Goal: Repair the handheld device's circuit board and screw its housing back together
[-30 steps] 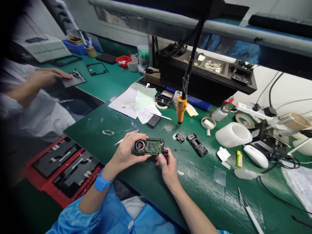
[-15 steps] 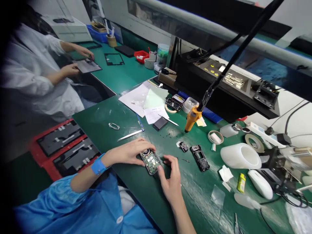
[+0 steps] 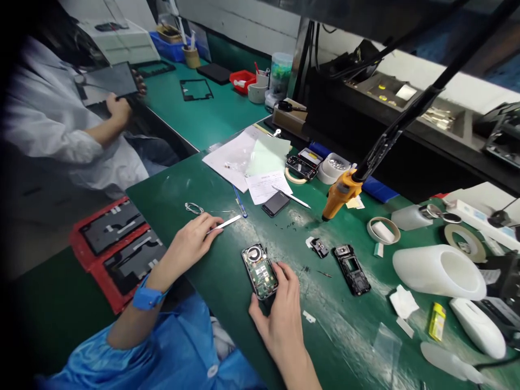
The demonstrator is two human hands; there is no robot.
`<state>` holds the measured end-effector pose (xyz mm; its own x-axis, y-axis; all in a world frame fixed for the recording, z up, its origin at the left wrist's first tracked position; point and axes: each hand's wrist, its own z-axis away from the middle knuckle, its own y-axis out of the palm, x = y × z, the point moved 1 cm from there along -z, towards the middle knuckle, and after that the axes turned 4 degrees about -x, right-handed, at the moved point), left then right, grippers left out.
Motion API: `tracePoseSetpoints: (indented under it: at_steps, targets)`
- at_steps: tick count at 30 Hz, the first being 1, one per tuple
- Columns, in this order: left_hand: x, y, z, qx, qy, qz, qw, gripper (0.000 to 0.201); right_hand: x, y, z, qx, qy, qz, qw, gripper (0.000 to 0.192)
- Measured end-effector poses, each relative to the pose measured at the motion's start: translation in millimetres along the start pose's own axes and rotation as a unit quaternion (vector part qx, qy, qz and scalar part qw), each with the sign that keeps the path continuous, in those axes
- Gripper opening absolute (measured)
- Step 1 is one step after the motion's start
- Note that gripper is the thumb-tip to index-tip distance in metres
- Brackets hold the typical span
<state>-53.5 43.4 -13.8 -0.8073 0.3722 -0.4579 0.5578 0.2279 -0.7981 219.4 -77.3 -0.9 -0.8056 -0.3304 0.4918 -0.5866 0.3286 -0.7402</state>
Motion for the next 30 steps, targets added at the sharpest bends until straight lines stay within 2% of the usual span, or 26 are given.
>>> tracePoseSetpoints:
  at_steps: [4,7,10,14,17,22,26,30]
  targets:
    - [-6.9,-10.6,6.5,-0.011,-0.006,0.039,0.999,0.026,0.8,3.1,2.1,0.011,0.011,-0.014,1.000,0.068]
    - [-16.7,-18.5,14.7,-0.050,-0.037,0.131,0.989,0.019,2.5,0.4,0.7,0.032,0.004,-0.019,0.999,0.071]
    - [-25.1,-18.3,27.1,-0.081,-0.068,0.233,0.967,0.009,6.1,-3.6,-2.5,0.046,-0.006,-0.038,0.998,0.068]
    - [-28.0,-9.7,42.9,-0.077,-0.095,0.312,0.942,0.009,9.3,-7.4,-4.6,0.057,-0.014,-0.063,0.996,0.056]
    - [-27.1,-6.4,47.3,-0.072,-0.092,0.306,0.945,0.008,8.3,-7.4,-4.5,0.070,-0.032,-0.063,0.995,0.052]
    - [-34.1,-8.3,46.6,-0.041,-0.067,0.244,0.967,0.010,3.7,-2.0,-9.1,0.069,-0.038,-0.029,0.996,0.054]
    - [-52.4,-9.7,48.9,-0.021,-0.057,0.243,0.968,0.019,1.4,3.9,-17.5,0.068,-0.026,-0.051,0.996,0.057]
    - [-74.4,-4.7,48.9,0.008,-0.057,0.245,0.968,0.027,-2.0,8.8,-28.1,0.053,-0.004,-0.066,0.996,0.046]
